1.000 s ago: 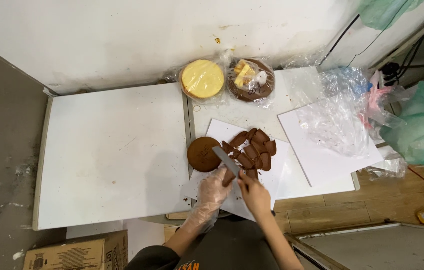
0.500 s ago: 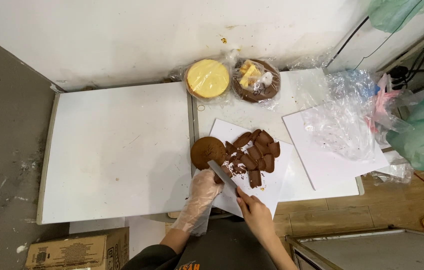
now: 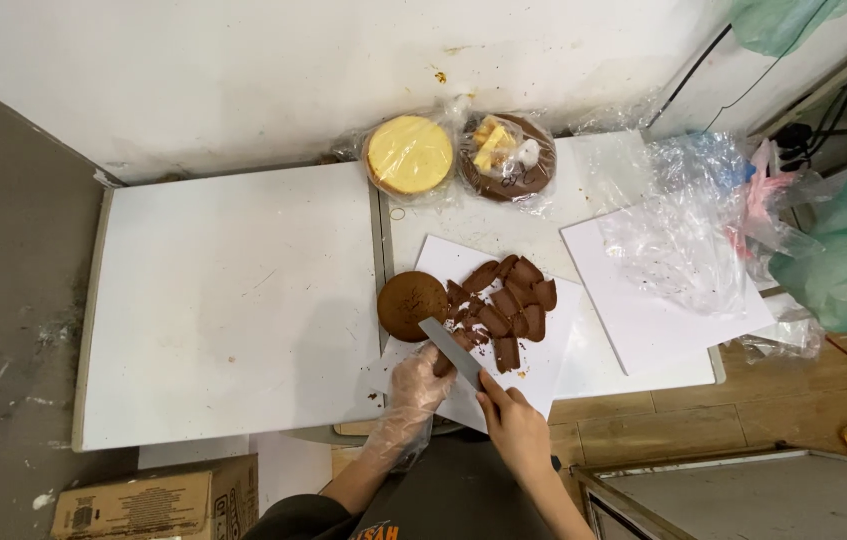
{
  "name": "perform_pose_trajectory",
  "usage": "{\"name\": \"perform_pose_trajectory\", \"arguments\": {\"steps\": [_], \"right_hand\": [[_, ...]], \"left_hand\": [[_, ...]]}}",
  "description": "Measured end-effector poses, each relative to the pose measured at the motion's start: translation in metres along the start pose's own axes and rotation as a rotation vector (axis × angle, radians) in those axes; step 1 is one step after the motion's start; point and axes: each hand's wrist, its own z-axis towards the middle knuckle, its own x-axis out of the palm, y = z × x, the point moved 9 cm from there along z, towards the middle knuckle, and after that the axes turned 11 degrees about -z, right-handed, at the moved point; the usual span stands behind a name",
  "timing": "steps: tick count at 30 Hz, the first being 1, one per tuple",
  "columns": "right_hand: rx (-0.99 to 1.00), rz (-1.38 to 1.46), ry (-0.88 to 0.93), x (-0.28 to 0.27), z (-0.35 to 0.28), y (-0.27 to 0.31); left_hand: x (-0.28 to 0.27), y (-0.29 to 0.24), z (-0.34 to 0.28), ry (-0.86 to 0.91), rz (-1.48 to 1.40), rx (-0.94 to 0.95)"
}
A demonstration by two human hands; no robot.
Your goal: The recorder organizes cake bases, puts them in plastic bags, and slices a chocolate cake base into pieces.
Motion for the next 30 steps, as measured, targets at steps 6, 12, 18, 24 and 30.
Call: {"name": "perform_pose_trajectory", "arguments": {"steps": [6, 12, 18, 24, 30], "right_hand": [[0.046, 0.019, 0.069, 0.043, 0.046, -0.031], [0.148, 0.250, 0.110, 0.019, 0.043, -0.044], [0.297, 0.494, 0.204, 0.032, 0.025, -0.079], [0.312, 0.891, 0.191, 0.044, 0.018, -0.081], [0.369, 1.163, 0.080, 0.054, 0.034, -0.083]], "left_hand": [[0.018, 0.014, -0.006, 0.078, -0.002, -0.053], [-0.008, 0.051, 0.003, -0.045, -0.445, -0.216], [-0.027, 0.055, 0.017, -0.140, -1.017, -0.389], [0.013, 0.067, 0.025, -0.040, -1.353, -0.444], [0.061, 0.088, 0.022, -0.025, -1.582, -0.572]]}}
